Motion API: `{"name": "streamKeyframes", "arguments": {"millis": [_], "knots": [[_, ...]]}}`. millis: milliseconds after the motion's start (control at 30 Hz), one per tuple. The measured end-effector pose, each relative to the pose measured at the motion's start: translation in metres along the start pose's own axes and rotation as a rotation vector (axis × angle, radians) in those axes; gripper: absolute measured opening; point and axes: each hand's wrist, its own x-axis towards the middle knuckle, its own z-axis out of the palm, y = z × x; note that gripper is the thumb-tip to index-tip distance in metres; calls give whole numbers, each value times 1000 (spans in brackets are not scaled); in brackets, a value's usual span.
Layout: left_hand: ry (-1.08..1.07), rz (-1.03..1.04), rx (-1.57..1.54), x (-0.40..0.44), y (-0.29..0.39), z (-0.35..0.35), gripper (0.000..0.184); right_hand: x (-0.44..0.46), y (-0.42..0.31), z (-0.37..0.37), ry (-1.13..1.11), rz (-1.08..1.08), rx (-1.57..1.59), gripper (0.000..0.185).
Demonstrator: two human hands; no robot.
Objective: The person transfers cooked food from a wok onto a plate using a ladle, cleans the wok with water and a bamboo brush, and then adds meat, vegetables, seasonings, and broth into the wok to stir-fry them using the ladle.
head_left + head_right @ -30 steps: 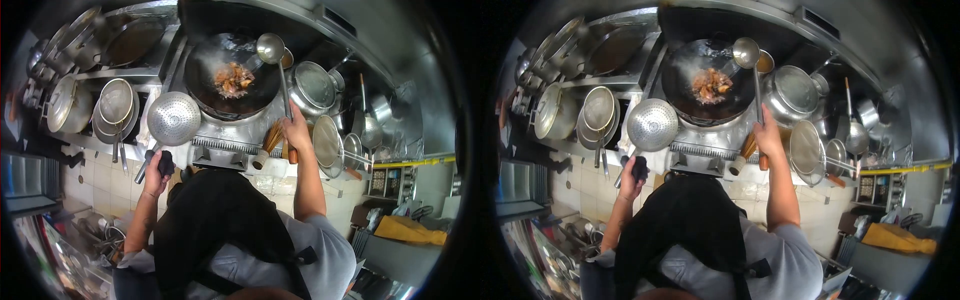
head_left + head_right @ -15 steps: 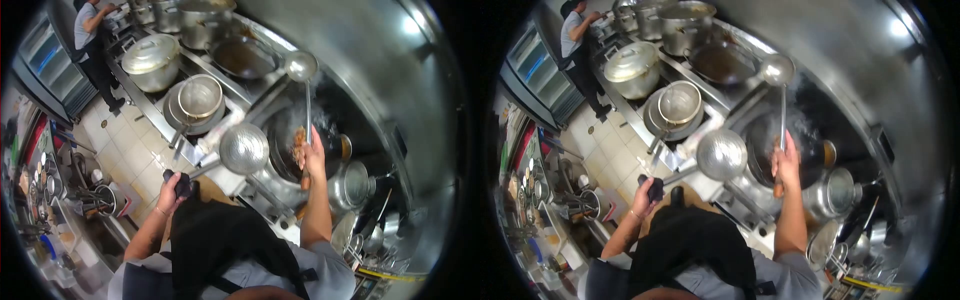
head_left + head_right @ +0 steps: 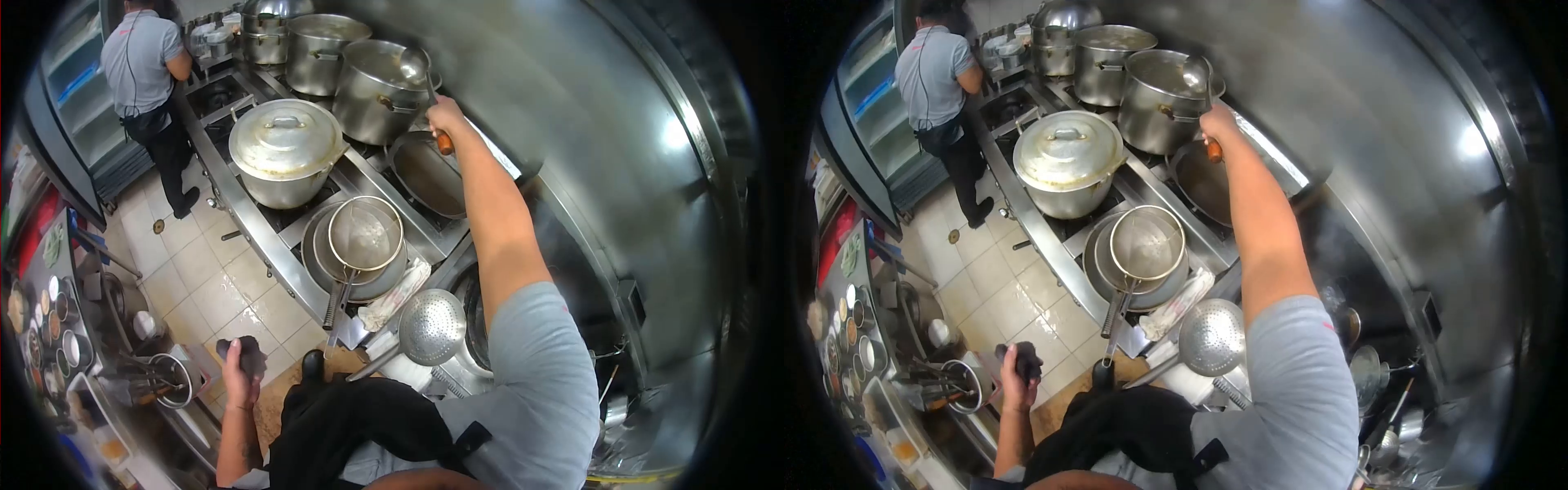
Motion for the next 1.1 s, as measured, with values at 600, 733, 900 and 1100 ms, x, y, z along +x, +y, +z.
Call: {"name": "streamKeyframes", "arguments": {"millis": [600,733,900,1100], "knots": [[42,-47,-46,45,22,-18,47,98,-99,-16,-292,631,1617,23],[45,-35,-43,41,28,-16,46,76,-112,-31,-390,637,1583,25],[-65,-36,-19,26,28,-9,45,8,-119,-60,-402,587,1593,19],[-192,-45,50,-1,4,14,45,-90,-75,-100,-488,534,1575,12]]}}
